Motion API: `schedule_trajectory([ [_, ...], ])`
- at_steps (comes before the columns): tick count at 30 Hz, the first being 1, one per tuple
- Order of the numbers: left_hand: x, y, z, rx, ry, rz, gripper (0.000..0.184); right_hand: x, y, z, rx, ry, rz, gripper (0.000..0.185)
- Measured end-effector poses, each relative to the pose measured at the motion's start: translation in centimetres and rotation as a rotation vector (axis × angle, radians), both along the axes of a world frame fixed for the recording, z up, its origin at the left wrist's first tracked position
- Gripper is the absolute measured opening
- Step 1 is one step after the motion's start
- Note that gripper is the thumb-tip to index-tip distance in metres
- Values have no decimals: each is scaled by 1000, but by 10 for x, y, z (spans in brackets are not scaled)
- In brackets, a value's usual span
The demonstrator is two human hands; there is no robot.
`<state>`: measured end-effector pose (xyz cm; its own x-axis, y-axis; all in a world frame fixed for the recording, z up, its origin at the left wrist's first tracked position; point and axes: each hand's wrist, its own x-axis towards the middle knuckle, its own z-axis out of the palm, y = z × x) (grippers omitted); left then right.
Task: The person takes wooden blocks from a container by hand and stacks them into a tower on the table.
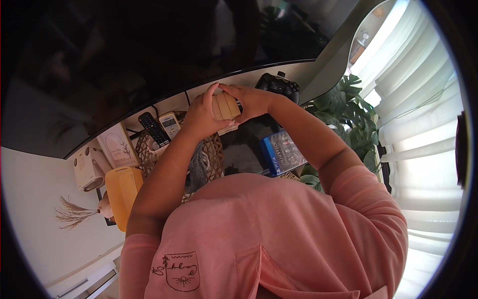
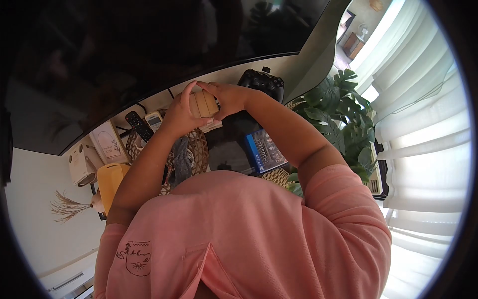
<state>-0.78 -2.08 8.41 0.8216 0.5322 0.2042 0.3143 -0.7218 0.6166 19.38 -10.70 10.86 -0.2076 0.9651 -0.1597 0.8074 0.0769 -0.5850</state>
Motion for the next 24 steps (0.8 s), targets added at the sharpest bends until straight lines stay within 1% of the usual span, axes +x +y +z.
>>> schedule_trajectory([
  [4,0,-1,-3,16,-50,5,113,2,1,-3,41,16,42,122],
  [8,1,-2,-5,-24,-47,8,114,2,2,-3,46,-11,47,124],
  [9,1,-3,-4,-25,-48,10,114,0,0,4,5,16,27,125],
  [11,-2,-4,-3,156,-180,-2,111,-1,-5,7,-38,43,24,126],
  [12,-9,-6,1,159,-175,24,111,4,-10,4,60,21,4,126],
  [13,-21,-9,8,152,-189,12,103,7,-14,2,157,6,-5,126],
  [14,-38,-11,15,145,-202,9,95,8,-22,7,164,22,-49,124],
  [15,-64,-13,26,148,-193,61,95,9,-33,15,168,38,-88,122],
  [17,-126,-14,43,-47,8,-65,67,14,-54,21,286,87,-76,117],
  [19,-200,2,40,-125,89,111,48,14,-81,19,274,267,-191,106],
  [21,-284,24,-6,-378,2,484,45,6,-103,10,289,503,-292,94],
  [22,-326,35,-17,-326,152,564,49,2,-107,3,276,507,-271,94],
  [23,-355,40,-28,-274,303,634,53,-3,-110,-6,253,625,-266,88],
  [24,-366,38,-40,-345,417,699,59,-9,-110,-11,232,741,-264,83],
])
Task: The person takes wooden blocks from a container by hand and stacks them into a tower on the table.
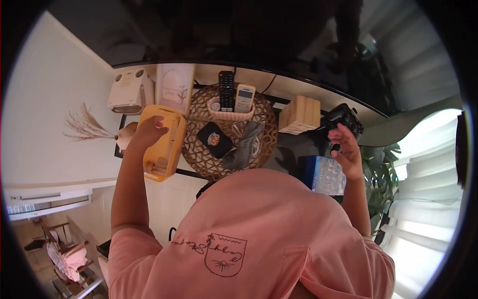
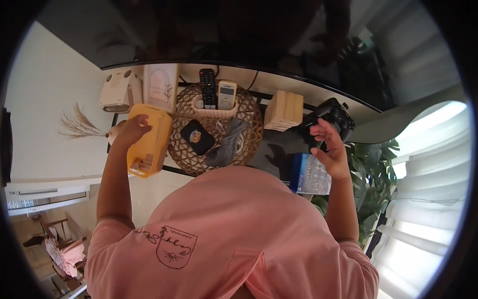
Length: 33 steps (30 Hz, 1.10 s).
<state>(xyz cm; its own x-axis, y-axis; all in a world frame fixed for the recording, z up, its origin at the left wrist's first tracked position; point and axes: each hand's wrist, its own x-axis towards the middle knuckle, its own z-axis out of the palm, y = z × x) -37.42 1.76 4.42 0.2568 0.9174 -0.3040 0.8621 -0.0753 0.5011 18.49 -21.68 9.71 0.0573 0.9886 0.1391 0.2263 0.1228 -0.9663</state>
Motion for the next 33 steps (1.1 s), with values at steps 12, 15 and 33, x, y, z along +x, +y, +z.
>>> schedule_trajectory([
  [12,7,18,-86,-96,-14,164,76,-186,63,28,-36,-347,460,55],
  [15,5,21,-70,-298,-26,155,82,-208,61,23,-85,-389,481,53],
  [33,2,19,-75,-113,12,52,91,-282,48,18,-160,-518,422,39],
])
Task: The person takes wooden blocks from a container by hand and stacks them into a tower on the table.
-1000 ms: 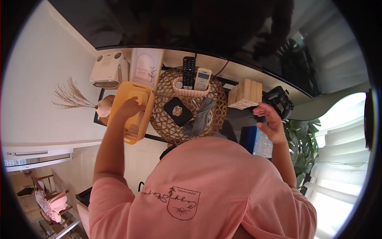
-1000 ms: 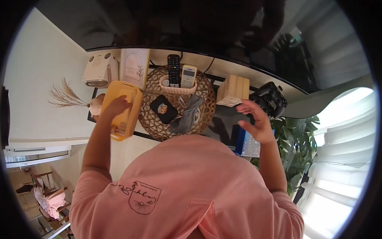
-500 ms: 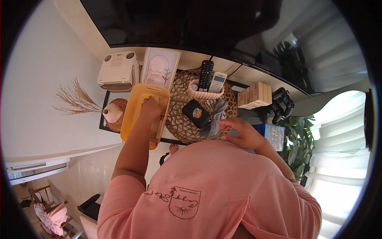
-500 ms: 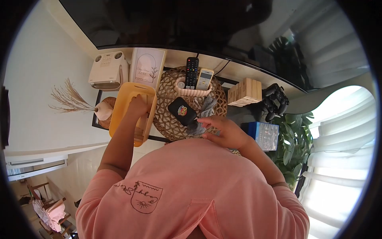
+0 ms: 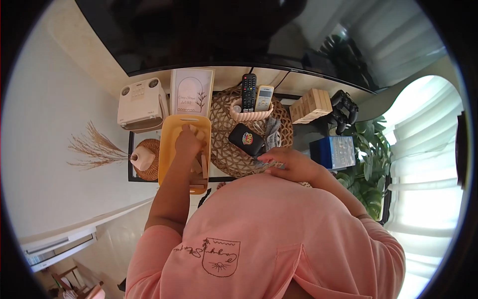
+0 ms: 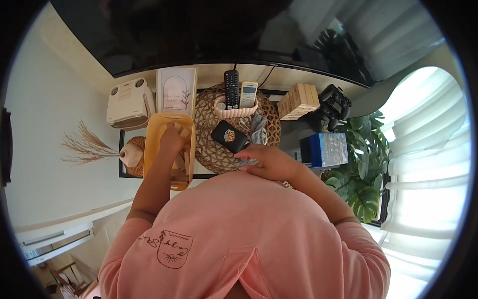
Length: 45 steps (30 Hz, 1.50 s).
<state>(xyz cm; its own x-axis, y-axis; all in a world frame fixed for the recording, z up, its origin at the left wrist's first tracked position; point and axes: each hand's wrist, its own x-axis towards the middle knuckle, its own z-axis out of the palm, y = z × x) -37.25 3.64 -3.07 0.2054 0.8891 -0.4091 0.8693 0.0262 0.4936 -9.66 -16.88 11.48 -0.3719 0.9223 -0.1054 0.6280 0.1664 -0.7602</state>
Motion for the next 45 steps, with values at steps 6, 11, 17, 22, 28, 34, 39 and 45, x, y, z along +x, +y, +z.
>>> schedule_trajectory([
  [6,-29,12,-31,150,-117,-104,75,-16,1,-2,-48,-8,-23,38],
  [11,-49,6,23,-121,-396,-2,56,-13,18,-21,-140,84,-93,46],
  [17,-45,-29,85,-629,-1124,296,40,-40,45,-10,-183,78,-129,58],
  [22,15,-77,106,-812,-1333,155,34,-75,59,-22,-462,670,-440,69],
  [28,48,-96,92,-682,-1305,179,29,-60,38,-19,-374,593,-413,64],
  [34,68,-105,88,-652,-1296,137,32,-31,21,-33,-444,836,-365,52],
  [39,103,-128,101,-585,-1282,73,34,3,1,-24,-381,686,-378,50],
  [45,157,-145,108,-462,-1166,133,33,50,-3,-13,-196,17,-436,45],
])
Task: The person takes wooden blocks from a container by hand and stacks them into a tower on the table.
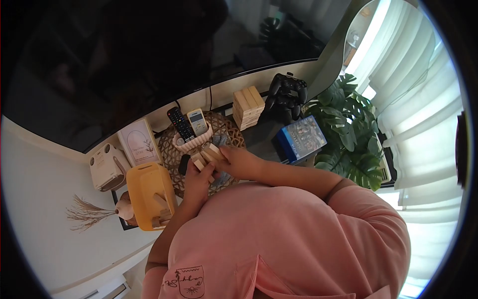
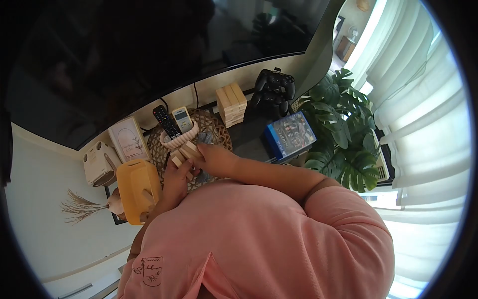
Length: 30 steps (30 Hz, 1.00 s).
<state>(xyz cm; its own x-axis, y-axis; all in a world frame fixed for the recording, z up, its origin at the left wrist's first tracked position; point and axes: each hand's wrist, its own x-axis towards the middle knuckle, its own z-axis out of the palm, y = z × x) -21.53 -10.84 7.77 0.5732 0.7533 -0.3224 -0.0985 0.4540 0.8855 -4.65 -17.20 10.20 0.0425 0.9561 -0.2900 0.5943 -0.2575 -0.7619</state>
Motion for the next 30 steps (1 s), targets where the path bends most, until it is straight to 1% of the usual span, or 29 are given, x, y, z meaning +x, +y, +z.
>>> schedule_trajectory([
  [1,8,-1,1,34,-19,-20,32,7,-1,-3,69,-58,23,41],
  [2,14,-2,-3,30,-16,-7,32,13,-4,-6,65,-54,35,41],
  [4,23,-1,-12,-44,-60,-54,37,25,-11,-11,272,-28,57,38],
  [5,27,-3,-18,-49,-55,-42,37,32,-12,-13,266,-21,69,38],
  [7,38,-8,-14,-89,-131,-58,37,47,-12,-10,223,-63,67,41],
  [8,41,-10,-12,-92,-129,-47,37,55,-13,-6,221,-59,77,41],
  [10,51,-15,13,-152,-158,-17,37,75,-11,8,358,-103,150,42],
  [11,53,-15,9,-153,-159,-6,37,88,-8,14,357,-100,160,42],
  [13,52,-16,-2,-149,-164,30,42,122,2,25,339,-259,125,38],
  [15,53,-17,0,-168,-125,94,41,171,16,46,372,-321,113,35],
  [16,53,-16,1,-185,-83,137,40,184,20,45,374,-319,121,35],
  [17,54,-16,2,-186,-82,143,40,195,23,39,398,-406,168,34],
  [18,54,-16,2,-172,-75,132,42,199,26,35,422,-493,213,33],
  [21,55,-15,-2,-166,-57,118,44,205,30,26,440,-531,234,33],
  [25,56,-17,-3,-185,-54,139,45,204,30,25,428,-499,240,35],
  [29,56,-15,-3,-182,-60,135,45,205,29,36,445,-460,134,36],
  [30,56,-15,-4,-190,-58,143,43,206,30,39,443,-452,95,37],
])
